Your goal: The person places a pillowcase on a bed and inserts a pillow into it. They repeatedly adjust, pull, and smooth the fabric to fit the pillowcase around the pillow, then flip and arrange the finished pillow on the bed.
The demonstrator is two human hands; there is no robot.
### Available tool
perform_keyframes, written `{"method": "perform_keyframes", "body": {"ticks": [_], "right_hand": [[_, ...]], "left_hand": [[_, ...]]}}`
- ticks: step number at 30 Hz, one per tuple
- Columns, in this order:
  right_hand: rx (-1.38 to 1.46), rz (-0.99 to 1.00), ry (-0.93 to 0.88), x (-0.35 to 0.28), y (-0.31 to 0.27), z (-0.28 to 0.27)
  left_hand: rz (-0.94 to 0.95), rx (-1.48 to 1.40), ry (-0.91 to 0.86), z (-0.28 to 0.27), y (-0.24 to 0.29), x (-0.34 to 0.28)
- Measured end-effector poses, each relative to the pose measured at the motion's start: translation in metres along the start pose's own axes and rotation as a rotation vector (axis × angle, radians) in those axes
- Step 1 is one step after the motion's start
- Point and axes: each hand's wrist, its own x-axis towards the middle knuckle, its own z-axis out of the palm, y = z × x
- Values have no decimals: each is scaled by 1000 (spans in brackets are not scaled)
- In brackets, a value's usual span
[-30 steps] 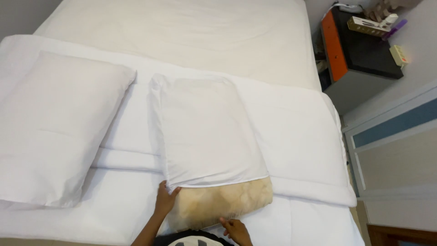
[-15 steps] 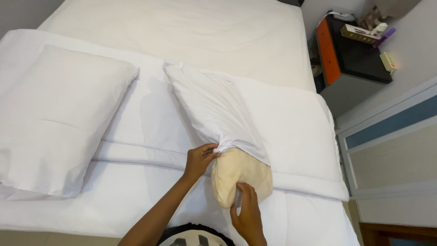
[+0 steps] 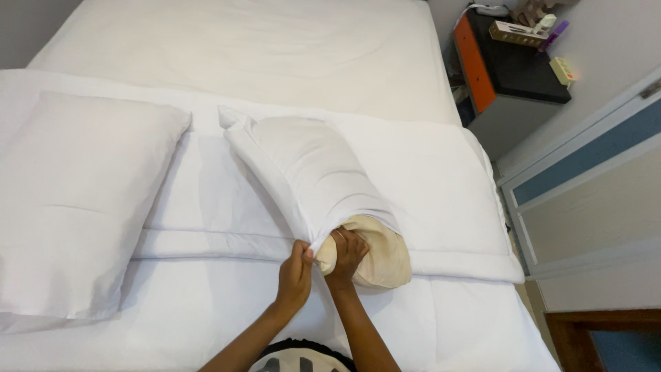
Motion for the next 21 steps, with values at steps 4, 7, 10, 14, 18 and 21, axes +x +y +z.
{"method": "perform_keyframes", "body": {"ticks": [4,7,10,14,18,21], "right_hand": [[105,-111,22,-3,16,5],[190,-216,45,-38,43,0],[142,-259,-115,-110,60,-26],[-159,243,-236,-173,99,-71],[449,1605,121,-269,223,-55],[864,1641,104,-209,236,-42]], "left_hand": [[220,23,-107,-8,-27,-6],[71,-67,-56,-26,-77,27],[-139,-372,34,-58,-69,36],[-221,626,-394,-68,-38,32],[133,495,-396,-8,-57,24],[221,590,-595,55,-52,31]]}}
